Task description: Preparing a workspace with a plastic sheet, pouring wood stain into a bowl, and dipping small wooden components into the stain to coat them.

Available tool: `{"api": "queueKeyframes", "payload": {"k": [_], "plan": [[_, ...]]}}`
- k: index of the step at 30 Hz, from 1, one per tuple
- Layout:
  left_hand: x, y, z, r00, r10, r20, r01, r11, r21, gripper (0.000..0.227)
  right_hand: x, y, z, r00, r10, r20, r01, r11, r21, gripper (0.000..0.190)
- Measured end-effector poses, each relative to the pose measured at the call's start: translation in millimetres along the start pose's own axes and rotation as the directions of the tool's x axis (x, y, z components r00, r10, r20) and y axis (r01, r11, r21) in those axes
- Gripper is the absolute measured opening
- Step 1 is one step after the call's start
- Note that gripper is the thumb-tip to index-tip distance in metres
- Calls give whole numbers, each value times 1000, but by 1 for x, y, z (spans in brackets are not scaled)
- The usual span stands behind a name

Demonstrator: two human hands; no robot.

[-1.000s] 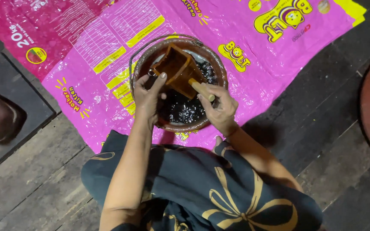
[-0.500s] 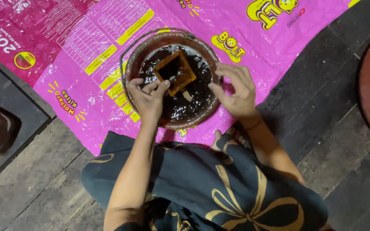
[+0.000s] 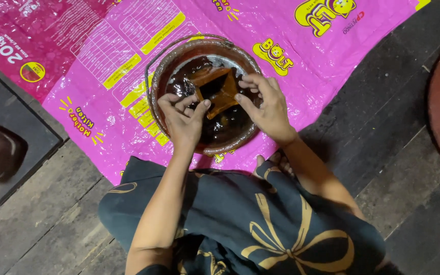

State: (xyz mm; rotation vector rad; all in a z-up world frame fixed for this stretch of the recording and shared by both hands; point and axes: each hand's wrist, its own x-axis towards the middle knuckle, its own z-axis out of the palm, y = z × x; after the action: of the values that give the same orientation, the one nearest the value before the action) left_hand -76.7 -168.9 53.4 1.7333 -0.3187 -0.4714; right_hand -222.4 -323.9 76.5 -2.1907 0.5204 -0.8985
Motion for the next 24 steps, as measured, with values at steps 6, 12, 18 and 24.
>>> {"api": "queueKeyframes", "payload": {"k": [6,12,18,24], "plan": [[-17,44,-7,988,154,8,-150,970,-193,60,31,-28,3,988,144,60,-152,978,144,54],[-20,73,-17,960,280,0,-263,903,-340,56,47,-48,-4,996,78,45,-85,978,188,41],[-29,114,-30,932,363,3,-339,874,-349,56,64,-77,-20,993,-108,-42,115,966,233,40],[-53,113,-32,906,422,9,-396,857,-330,57,36,-62,-2,977,-39,-208,109,935,336,51]]}}
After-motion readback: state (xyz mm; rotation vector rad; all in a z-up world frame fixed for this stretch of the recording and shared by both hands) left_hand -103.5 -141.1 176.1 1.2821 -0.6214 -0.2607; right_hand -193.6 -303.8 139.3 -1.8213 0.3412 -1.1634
